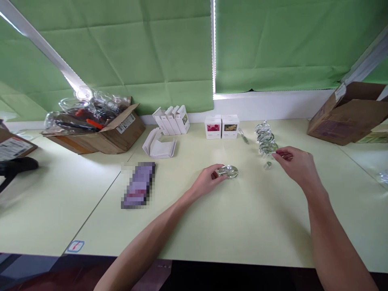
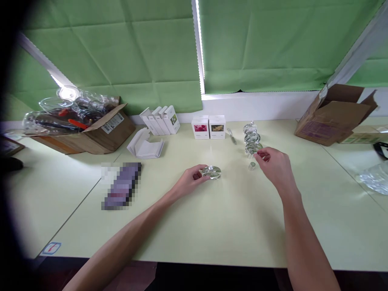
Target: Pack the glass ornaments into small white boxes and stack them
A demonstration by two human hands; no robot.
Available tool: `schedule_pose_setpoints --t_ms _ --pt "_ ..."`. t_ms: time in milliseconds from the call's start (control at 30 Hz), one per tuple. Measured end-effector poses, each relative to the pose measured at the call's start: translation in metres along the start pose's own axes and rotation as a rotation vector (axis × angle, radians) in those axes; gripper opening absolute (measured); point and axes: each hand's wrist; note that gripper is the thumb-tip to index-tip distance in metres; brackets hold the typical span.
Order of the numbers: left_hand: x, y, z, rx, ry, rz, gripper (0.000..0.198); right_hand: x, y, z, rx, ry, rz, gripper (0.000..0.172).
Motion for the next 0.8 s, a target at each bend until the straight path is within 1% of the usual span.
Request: schedule_pose_setpoints --t_ms 67,133,200,267,333,433,633,800 --pt "0.0 0.002 0.0 -0.003 0.006 -0.001 0.044 -0.006 0.002 0.026 0.214 -0.097 -0.008 0.02" --pt "0.001 0.004 0.0 0.004 0.006 0.0 0.044 -0.014 0.01 0.052 0.364 -0.214 0.042 0.02" --pt "0.001 0.006 -0.001 0.007 0.017 0.003 0.043 -0.023 0.019 0.071 0.4 -0.315 0.111 0.014" --pt "0.0 0.007 -0.002 0.009 0.031 0.009 0.041 -0.03 0.026 0.084 0.397 -0.37 0.18 0.012" --pt "0.0 0.007 -0.003 0.014 0.041 0.017 0.041 -0.033 0.032 0.09 0.395 -0.396 0.222 0.012" --pt "0.0 0.007 -0.004 0.014 0.053 0.026 0.041 -0.034 0.036 0.091 0.385 -0.42 0.238 0.013" --pt "0.001 0.008 -0.002 0.026 0.043 0.015 0.042 -0.034 0.04 0.09 0.365 -0.485 0.184 0.018" --pt "0.001 0.008 -0.002 0.035 0.045 0.016 0.042 -0.034 0.041 0.09 0.302 -0.509 0.188 0.022"
Point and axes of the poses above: each hand's wrist, its own x-axis towards the middle knuckle, its own y-axis out of the palm, z = x × y, and after that the axes turned 8 degrees about -y, right-handed
